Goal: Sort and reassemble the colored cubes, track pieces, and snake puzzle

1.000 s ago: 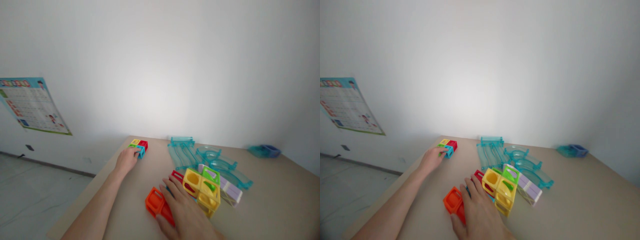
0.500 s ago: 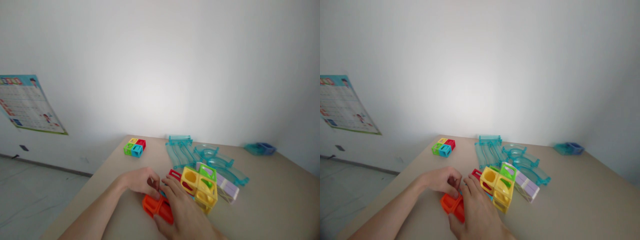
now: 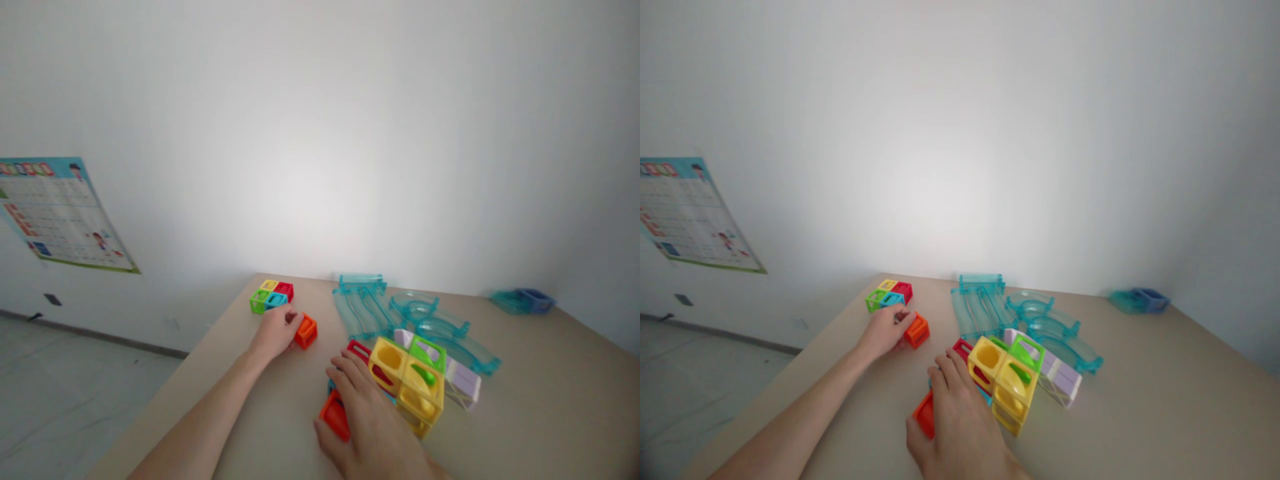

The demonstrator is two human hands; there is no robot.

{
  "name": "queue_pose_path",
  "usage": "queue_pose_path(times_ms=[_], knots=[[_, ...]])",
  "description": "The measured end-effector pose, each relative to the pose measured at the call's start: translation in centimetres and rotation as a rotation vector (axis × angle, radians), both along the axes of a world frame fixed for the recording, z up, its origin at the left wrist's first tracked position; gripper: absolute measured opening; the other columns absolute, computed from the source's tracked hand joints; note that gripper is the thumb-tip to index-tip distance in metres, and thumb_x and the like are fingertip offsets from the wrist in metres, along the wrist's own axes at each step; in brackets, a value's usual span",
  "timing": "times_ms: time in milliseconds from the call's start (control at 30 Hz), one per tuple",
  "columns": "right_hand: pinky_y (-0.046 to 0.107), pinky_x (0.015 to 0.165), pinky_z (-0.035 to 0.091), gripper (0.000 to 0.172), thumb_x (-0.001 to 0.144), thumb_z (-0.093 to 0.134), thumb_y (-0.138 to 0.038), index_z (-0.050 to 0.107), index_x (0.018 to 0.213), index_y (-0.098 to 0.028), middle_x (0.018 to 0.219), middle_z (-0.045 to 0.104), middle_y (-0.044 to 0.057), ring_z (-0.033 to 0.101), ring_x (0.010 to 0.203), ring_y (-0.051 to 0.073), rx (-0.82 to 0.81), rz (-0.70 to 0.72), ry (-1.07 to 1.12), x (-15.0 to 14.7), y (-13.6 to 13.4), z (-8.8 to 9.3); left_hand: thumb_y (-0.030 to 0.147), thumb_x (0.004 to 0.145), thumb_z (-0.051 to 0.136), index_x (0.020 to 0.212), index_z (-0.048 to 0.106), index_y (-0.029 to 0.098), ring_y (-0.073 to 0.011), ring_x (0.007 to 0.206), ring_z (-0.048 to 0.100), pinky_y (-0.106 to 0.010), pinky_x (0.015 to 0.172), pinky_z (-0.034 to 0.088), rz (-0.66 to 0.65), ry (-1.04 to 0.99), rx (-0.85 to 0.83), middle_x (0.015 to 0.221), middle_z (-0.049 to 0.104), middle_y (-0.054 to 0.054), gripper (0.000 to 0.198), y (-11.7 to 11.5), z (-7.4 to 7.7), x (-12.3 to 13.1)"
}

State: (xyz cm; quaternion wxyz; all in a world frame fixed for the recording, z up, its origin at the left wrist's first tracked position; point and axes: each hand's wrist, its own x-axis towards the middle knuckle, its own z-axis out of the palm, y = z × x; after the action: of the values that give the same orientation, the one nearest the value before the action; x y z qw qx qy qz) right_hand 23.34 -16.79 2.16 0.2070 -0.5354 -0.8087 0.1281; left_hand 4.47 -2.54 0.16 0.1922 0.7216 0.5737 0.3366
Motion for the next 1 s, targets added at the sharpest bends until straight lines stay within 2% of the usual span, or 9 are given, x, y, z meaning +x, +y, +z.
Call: queue_pose_path(times_ms=[67,133,233,333,467,633,800,1000], knots=[[0.048,0.112,0.034,0.055,0.082,0.055,-0.035,0.056,0.13,-0.008,0.143,0.048,0.017,0.037,0.136,0.033,-0.002,-0.002,-0.002,0.0,0.1,-0.2,0.032,0.086,0.051,0.093,0.062,0.015,-0.0135,0.061,0.059,-0.025,0.062,0.044,0.081,-0.006,0.068,0.079,0.066,-0.004,0.021,0.3,-0.1,0.2],[0.047,0.112,0.035,0.056,0.082,0.055,-0.037,0.056,0.131,-0.008,0.144,0.047,0.016,0.036,0.137,0.033,0.0,0.0,-0.001,0.1,0.1,-0.3,0.03,0.085,0.052,0.101,0.063,0.016,-0.0148,0.067,0.059,-0.026,0.067,0.045,0.111,-0.002,0.122,0.08,0.065,-0.004,0.024,0.0,0.2,0.3],[0.047,0.112,0.035,0.056,0.083,0.054,-0.037,0.056,0.131,-0.009,0.144,0.046,0.015,0.036,0.137,0.033,0.004,0.004,0.003,0.1,0.1,-0.3,0.031,0.086,0.05,0.092,0.068,0.017,-0.015,0.064,0.059,-0.026,0.065,0.046,-0.039,0.002,0.128,0.069,0.065,-0.002,0.023,-0.7,0.6,0.7],[0.047,0.112,0.035,0.056,0.083,0.053,-0.036,0.056,0.131,-0.009,0.144,0.047,0.015,0.036,0.136,0.033,-0.003,0.005,0.004,0.2,0.1,-0.1,0.029,0.086,0.052,0.092,0.071,0.017,-0.0152,0.067,0.063,-0.026,0.067,0.049,-0.133,-0.01,0.1,0.084,0.072,-0.005,0.024,-0.7,0.3,1.1],[0.046,0.112,0.035,0.056,0.083,0.053,-0.037,0.055,0.132,-0.009,0.144,0.047,0.015,0.035,0.137,0.033,-0.009,0.009,0.004,0.2,0.1,0.0,0.026,0.085,0.054,0.116,0.067,0.018,-0.0153,0.067,0.066,-0.026,0.07,0.051,-0.07,0.091,0.067,0.096,0.074,-0.005,0.034,0.6,-0.6,1.8],[0.047,0.113,0.034,0.057,0.083,0.052,-0.038,0.055,0.132,-0.008,0.144,0.046,0.015,0.035,0.137,0.033,-0.012,0.02,0.002,0.2,0.1,0.0,0.025,0.086,0.053,0.126,0.06,0.017,-0.0233,0.101,0.066,-0.032,0.092,0.046,0.046,0.178,0.082,0.119,0.068,-0.012,0.042,2.3,-1.1,2.6],[0.046,0.113,0.033,0.058,0.083,0.053,-0.039,0.055,0.132,-0.008,0.143,0.048,0.014,0.035,0.137,0.033,-0.012,0.019,0.002,0.3,0.1,0.1,0.031,0.088,0.05,0.138,0.045,0.006,-0.0292,0.108,0.064,-0.035,0.092,0.046,0.141,0.22,0.022,0.115,0.068,-0.021,0.056,3.0,-1.3,2.5],[0.046,0.112,0.036,0.056,0.084,0.054,-0.039,0.057,0.13,-0.009,0.14,0.051,0.014,0.038,0.135,0.033,0.026,0.02,0.006,0.3,0.0,-0.3,0.034,0.089,0.049,0.143,0.036,0.005,-0.0276,0.111,0.063,-0.033,0.093,0.045,0.145,0.234,-0.009,0.113,0.069,-0.021,0.062,3.0,-1.3,2.3]])
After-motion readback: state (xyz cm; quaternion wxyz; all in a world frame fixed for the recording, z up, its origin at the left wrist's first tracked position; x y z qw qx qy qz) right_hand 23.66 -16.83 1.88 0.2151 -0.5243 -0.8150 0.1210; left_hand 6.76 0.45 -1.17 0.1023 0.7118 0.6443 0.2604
